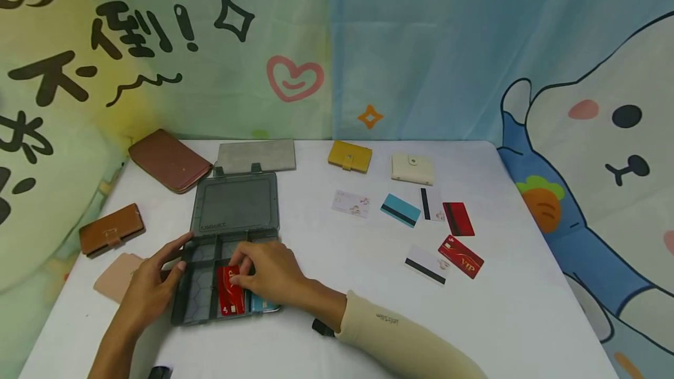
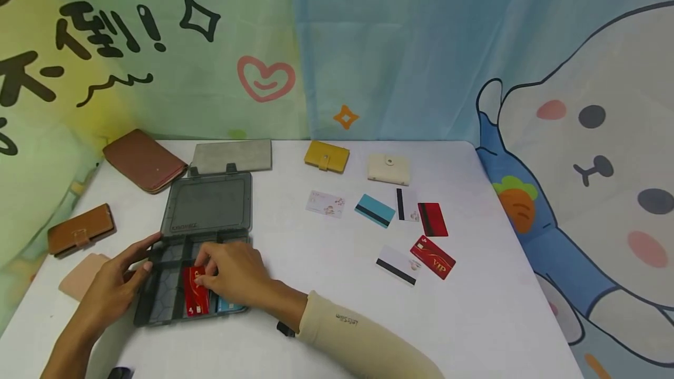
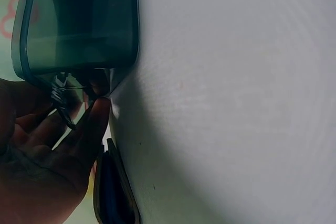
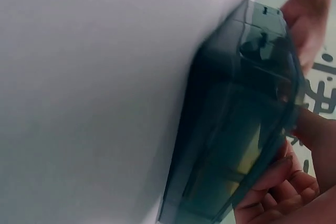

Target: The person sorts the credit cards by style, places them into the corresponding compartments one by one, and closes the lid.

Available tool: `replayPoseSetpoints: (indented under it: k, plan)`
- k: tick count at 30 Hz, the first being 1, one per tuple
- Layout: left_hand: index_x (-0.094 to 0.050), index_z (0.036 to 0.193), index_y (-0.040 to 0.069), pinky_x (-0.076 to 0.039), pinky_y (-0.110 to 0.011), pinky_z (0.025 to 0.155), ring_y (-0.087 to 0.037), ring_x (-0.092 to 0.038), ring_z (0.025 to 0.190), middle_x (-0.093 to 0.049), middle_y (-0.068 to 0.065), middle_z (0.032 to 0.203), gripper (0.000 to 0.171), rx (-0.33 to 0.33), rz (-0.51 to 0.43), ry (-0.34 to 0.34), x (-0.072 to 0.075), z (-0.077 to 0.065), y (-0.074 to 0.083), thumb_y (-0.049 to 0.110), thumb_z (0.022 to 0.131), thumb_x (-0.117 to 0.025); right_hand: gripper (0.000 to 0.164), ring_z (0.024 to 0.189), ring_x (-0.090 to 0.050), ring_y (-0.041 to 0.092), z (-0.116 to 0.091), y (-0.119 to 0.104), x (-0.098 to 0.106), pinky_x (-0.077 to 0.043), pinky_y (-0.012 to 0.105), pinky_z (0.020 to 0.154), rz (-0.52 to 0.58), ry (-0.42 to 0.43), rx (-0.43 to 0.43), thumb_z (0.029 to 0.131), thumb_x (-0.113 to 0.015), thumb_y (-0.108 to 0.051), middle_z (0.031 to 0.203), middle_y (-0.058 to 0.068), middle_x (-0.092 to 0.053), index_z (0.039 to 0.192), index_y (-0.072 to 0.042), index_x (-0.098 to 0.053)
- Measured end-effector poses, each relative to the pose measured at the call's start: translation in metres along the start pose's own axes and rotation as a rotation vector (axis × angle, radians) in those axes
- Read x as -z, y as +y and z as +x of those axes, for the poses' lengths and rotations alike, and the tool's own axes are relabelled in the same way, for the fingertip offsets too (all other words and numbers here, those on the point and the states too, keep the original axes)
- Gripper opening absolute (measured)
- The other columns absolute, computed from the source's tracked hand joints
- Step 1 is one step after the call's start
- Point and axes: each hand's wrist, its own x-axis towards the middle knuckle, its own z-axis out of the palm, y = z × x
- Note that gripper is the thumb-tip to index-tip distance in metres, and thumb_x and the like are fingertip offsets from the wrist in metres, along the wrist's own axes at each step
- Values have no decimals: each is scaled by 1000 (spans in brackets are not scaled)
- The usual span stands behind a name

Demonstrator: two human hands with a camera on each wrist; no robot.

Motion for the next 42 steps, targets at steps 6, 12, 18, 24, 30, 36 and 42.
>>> replayPoseSetpoints:
  k: [6, 12, 18, 24, 30, 36, 42]
  plan:
    - [-39, 153, 12, -51, -55, 94, -49, -51, 128, -45, -24, 151, 57, 3, 6, -2, -1, 1, 0, -2, 100, -52, 17, 72, -51, -7, 3, -4, -3, -38, 8, 55, -190, 9, 34, 87, -77, -34, 78, -19, -61, 100, -25, -72]
    - [-39, 153, 11, -51, -55, 93, -47, -53, 127, -47, -25, 148, 58, -8, 13, 3, -2, 0, -3, -4, 99, -52, 23, 73, -45, -1, 5, -4, 5, -38, 12, 52, -257, -90, 20, 88, -75, -42, 87, -11, -52, 106, -28, -76]
    - [-38, 154, 12, -51, -55, 94, -48, -51, 128, -46, -25, 149, 57, 10, 12, -13, 0, -2, 1, -2, 100, -51, 28, 76, -53, 1, 11, 18, 28, -45, 15, 67, -32, -48, 33, 88, -75, -41, 89, -9, -61, 110, -24, -73]
    - [-38, 154, 12, -52, -54, 94, -48, -51, 129, -45, -25, 149, 57, 1, 15, -14, 0, -1, 2, -1, 100, -51, 27, 67, -54, 12, 22, 61, 68, -48, 21, 56, 120, 87, -74, 84, -80, -34, 88, -4, -64, 106, -20, -73]
    - [-39, 153, 12, -53, -54, 93, -47, -52, 128, -46, -23, 149, 56, -9, 17, -4, -1, -1, -1, -1, 100, -52, 37, 73, -57, 19, 26, 108, 108, -51, 29, 61, 88, 134, -249, 80, -84, -36, 99, 2, -67, 110, -19, -71]
    - [-39, 153, 13, -52, -55, 93, -48, -52, 128, -46, -25, 149, 56, 3, 18, -4, -1, -1, -1, 0, 100, -52, 47, 92, -59, 21, 24, 148, 136, -52, 34, 78, -41, 152, -433, 76, -88, -32, 107, 3, -64, 116, -19, -67]
    - [-38, 154, 13, -51, -55, 95, -49, -50, 129, -45, -25, 150, 57, 21, 18, -11, 0, -1, 0, -1, 100, -52, 49, 99, -54, 23, 18, 163, 146, -49, 37, 84, -158, 84, -603, 73, -89, -35, 108, 2, -56, 111, -19, -63]
